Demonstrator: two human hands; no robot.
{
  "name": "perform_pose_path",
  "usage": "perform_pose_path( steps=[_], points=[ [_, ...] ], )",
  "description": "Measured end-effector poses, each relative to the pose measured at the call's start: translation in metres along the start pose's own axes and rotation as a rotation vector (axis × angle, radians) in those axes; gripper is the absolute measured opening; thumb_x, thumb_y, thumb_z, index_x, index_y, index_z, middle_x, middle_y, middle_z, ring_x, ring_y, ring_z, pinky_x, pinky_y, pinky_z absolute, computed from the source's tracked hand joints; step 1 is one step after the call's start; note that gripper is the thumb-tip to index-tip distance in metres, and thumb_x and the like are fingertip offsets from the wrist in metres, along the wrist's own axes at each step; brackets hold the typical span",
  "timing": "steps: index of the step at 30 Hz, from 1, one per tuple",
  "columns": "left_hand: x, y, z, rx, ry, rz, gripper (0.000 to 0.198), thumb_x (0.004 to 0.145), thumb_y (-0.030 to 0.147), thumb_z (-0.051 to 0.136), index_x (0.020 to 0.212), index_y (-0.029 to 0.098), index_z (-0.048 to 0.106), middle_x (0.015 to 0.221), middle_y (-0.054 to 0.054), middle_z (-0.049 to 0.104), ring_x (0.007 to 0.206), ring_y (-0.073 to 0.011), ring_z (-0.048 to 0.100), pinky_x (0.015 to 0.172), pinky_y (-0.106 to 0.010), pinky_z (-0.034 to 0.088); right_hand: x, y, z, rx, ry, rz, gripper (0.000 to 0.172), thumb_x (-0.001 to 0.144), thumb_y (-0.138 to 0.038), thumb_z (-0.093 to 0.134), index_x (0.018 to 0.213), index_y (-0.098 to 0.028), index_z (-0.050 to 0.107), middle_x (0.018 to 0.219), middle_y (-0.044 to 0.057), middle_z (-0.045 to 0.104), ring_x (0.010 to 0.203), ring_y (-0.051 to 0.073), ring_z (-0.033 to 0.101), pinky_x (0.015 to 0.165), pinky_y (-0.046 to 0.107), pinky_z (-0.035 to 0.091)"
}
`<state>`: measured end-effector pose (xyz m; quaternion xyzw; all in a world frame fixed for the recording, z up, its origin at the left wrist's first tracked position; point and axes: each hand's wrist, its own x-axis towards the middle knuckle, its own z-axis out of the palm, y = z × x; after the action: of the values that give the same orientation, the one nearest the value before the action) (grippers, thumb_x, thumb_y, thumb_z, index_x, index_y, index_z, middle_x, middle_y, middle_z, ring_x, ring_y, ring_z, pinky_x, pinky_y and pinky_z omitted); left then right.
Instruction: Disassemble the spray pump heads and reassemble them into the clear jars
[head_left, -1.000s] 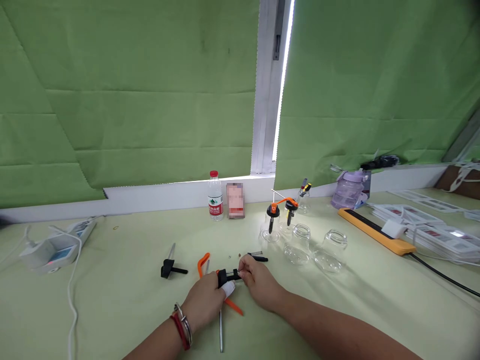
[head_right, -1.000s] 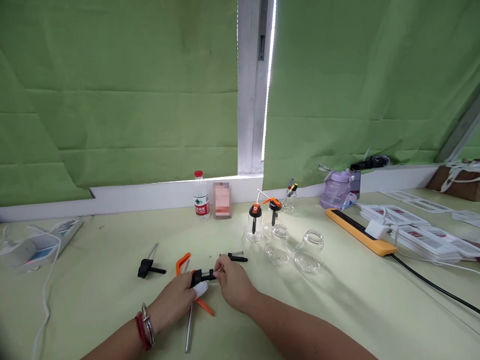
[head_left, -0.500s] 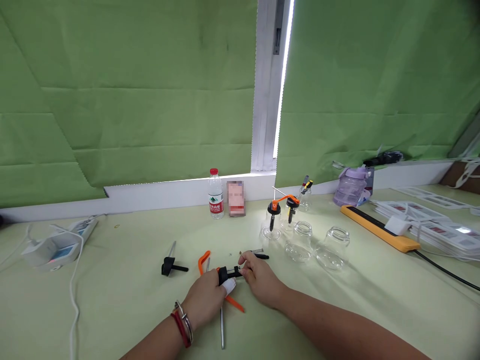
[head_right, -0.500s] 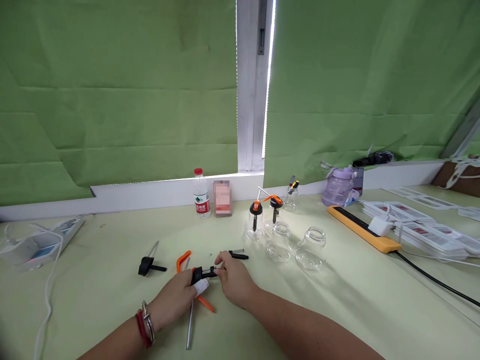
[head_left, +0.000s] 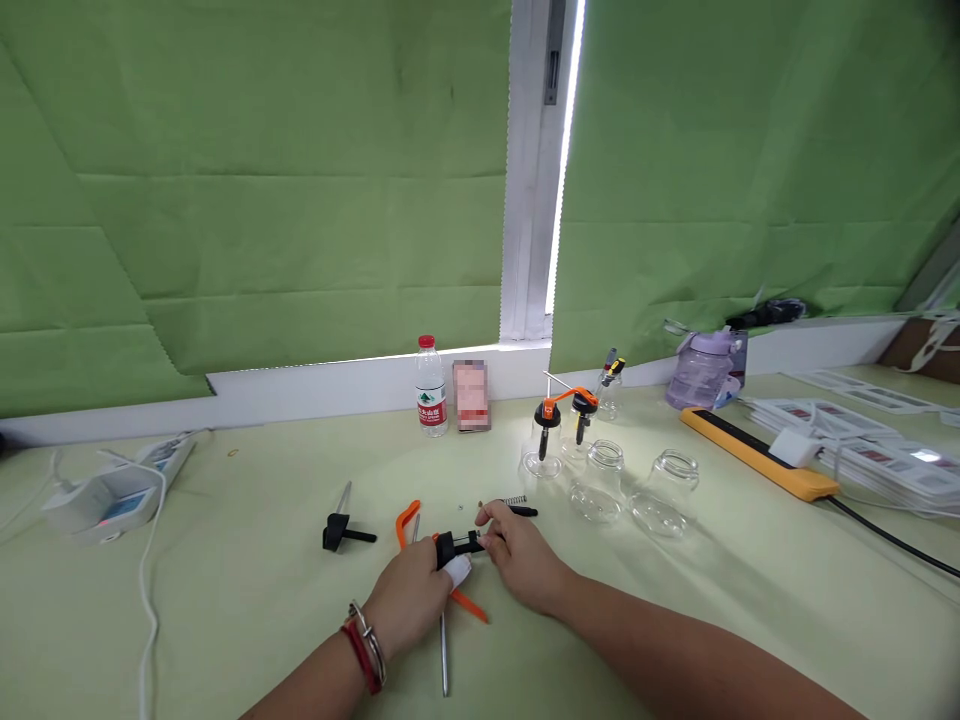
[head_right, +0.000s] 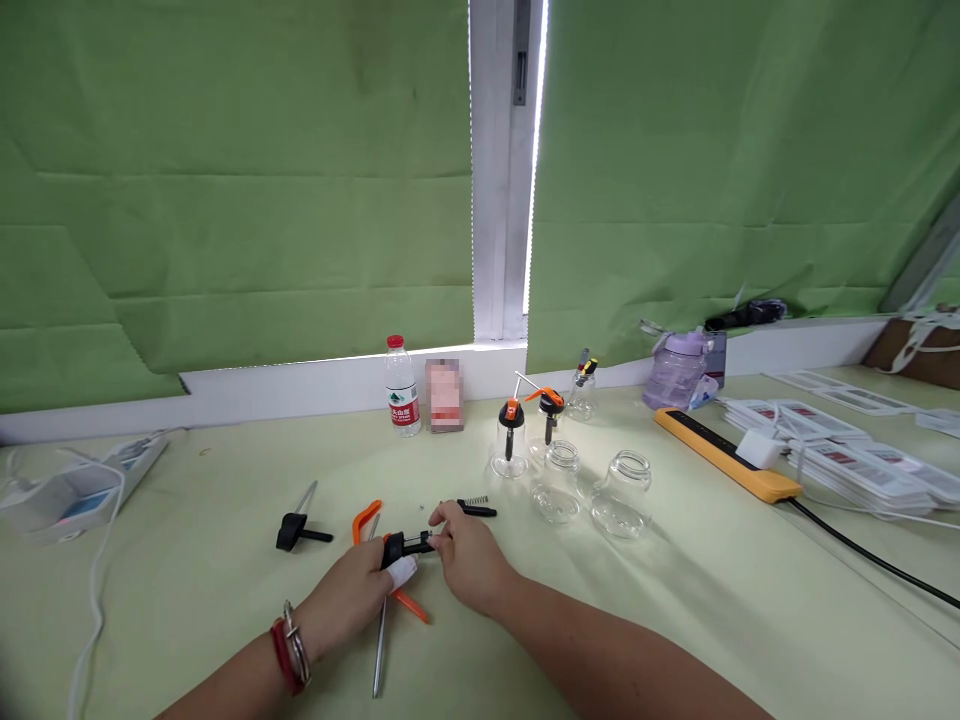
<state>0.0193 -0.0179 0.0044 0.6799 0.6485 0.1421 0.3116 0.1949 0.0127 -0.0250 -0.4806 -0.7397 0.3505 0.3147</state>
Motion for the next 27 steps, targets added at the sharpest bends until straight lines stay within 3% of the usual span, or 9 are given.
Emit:
perform_pose_path(
  steps=[12,21,27],
  points=[
    [-0.0029,0.0055,-0.0036,0.014,0.004,-0.011,0.03,0.079,0.048,0.043,0.075,0.02,0.052,0.072,-0.003,0.062,0.067,-0.0209,0.058,0.055,-0.028,0.035,-0.0017,-0.0008,0.0009,-0.06,0.019,-0.005,0.009,0.083,-0.016,0.043,0.084,-0.019,0.051,0.071,0.0,0.055,0.066,0.014,0.047,0.06,0.024,0.032],
    [-0.0038,0.0074,-0.001,0.055,0.014,-0.006,0.025,0.079,0.044,0.043,0.076,0.02,0.051,0.071,-0.004,0.062,0.066,-0.021,0.058,0.053,-0.028,0.034,-0.0044,-0.0019,0.002,-0.069,0.014,-0.001,0.018,0.083,-0.016,0.042,0.096,-0.02,0.054,0.074,0.001,0.057,0.068,0.015,0.051,0.061,0.025,0.035],
    [-0.0036,0.0076,-0.0009,0.069,0.01,-0.006,0.027,0.08,0.045,0.042,0.075,0.02,0.05,0.071,-0.004,0.062,0.066,-0.0219,0.058,0.054,-0.029,0.033,-0.0041,-0.0023,0.0037,-0.074,0.032,0.002,0.011,0.082,-0.017,0.043,0.088,-0.019,0.053,0.075,0.002,0.059,0.069,0.016,0.051,0.061,0.025,0.035]
  ],
)
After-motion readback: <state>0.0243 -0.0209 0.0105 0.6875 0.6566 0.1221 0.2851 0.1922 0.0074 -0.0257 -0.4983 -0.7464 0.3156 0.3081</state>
